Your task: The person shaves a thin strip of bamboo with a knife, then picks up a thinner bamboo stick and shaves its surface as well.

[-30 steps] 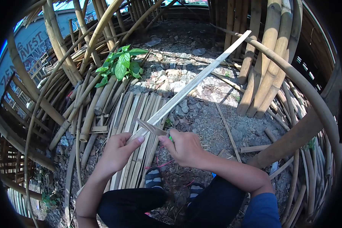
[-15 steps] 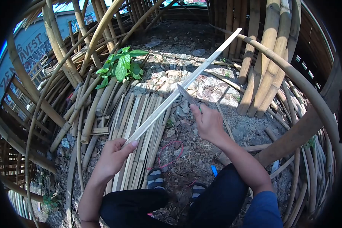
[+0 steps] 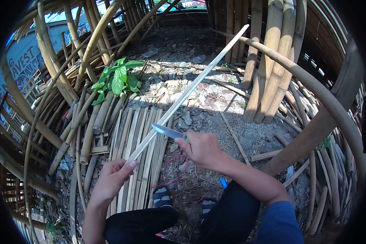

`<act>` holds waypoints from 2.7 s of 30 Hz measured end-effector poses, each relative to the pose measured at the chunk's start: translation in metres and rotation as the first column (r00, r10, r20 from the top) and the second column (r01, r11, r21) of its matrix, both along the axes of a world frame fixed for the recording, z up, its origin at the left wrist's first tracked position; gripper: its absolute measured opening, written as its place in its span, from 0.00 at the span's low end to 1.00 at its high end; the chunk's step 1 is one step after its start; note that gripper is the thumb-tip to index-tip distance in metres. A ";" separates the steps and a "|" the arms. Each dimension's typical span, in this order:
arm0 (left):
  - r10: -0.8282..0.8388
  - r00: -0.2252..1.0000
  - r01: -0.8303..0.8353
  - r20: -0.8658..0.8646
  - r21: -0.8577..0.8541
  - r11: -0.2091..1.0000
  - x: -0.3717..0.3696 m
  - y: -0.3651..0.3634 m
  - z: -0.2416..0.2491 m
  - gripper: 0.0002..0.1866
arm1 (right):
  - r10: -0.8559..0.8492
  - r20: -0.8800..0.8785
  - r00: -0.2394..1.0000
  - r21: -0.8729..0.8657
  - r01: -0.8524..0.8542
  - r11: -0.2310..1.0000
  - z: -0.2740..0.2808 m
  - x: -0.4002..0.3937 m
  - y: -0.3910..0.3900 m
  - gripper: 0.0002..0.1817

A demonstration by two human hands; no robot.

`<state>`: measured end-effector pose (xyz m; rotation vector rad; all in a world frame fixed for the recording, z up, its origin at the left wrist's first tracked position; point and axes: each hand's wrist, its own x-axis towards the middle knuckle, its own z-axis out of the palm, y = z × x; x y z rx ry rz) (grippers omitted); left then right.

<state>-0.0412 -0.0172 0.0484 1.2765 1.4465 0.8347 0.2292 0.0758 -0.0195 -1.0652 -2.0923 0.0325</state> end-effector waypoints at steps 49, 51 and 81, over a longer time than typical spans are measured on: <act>0.072 0.967 -0.022 -0.245 0.203 0.979 0.000 -0.007 -0.015 0.22 | -0.122 0.040 0.992 0.046 0.120 0.992 0.016 0.015 -0.004 0.29; 0.092 0.955 -0.035 -0.281 0.201 0.979 -0.004 -0.009 -0.021 0.22 | -0.201 0.039 0.979 -0.021 0.202 0.979 0.018 0.023 0.004 0.30; 0.118 0.959 -0.096 -0.258 0.094 0.991 -0.018 -0.030 -0.020 0.20 | -0.350 0.073 0.934 -0.169 0.358 0.919 0.005 0.091 0.055 0.32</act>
